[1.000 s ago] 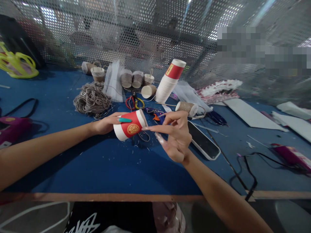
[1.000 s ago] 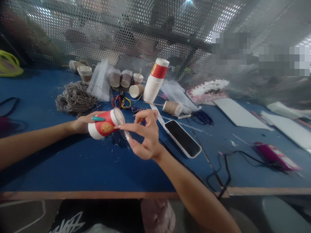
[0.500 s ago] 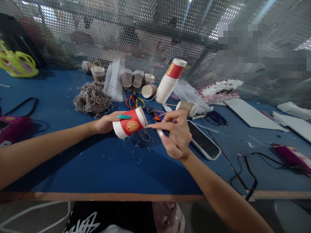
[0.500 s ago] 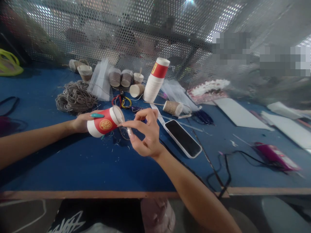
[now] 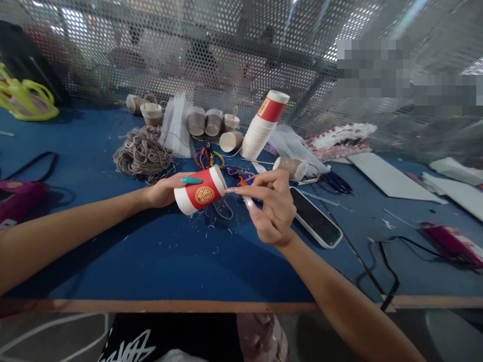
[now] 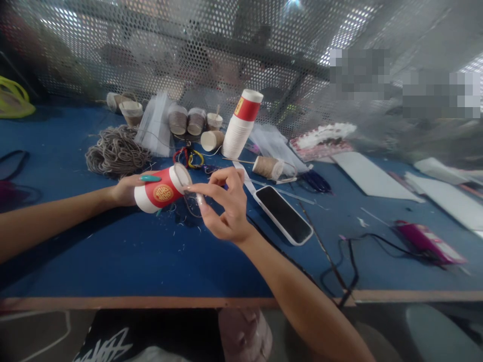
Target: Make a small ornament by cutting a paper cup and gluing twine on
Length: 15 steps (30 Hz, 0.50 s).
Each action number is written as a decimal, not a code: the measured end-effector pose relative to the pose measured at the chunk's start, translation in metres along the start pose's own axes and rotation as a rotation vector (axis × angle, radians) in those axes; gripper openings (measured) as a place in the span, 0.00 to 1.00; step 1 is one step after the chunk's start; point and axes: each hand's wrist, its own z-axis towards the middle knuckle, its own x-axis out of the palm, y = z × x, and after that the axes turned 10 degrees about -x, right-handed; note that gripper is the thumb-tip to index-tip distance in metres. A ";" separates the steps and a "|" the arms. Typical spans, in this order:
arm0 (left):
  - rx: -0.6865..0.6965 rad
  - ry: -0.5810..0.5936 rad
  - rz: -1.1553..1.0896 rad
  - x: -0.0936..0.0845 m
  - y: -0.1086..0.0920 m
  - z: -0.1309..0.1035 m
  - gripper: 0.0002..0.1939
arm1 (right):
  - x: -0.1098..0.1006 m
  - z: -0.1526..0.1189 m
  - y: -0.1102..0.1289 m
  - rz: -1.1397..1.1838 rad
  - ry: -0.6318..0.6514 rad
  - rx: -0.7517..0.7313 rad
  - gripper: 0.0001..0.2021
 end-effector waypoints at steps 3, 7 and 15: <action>-0.010 -0.018 -0.003 -0.002 0.001 -0.001 0.25 | 0.000 -0.001 -0.001 -0.008 -0.027 -0.007 0.18; -0.016 -0.041 -0.011 -0.003 0.001 -0.001 0.24 | 0.001 -0.003 -0.002 -0.017 -0.044 -0.011 0.18; -0.007 -0.029 -0.068 0.002 -0.002 0.000 0.23 | 0.002 -0.004 -0.004 -0.017 -0.074 -0.019 0.18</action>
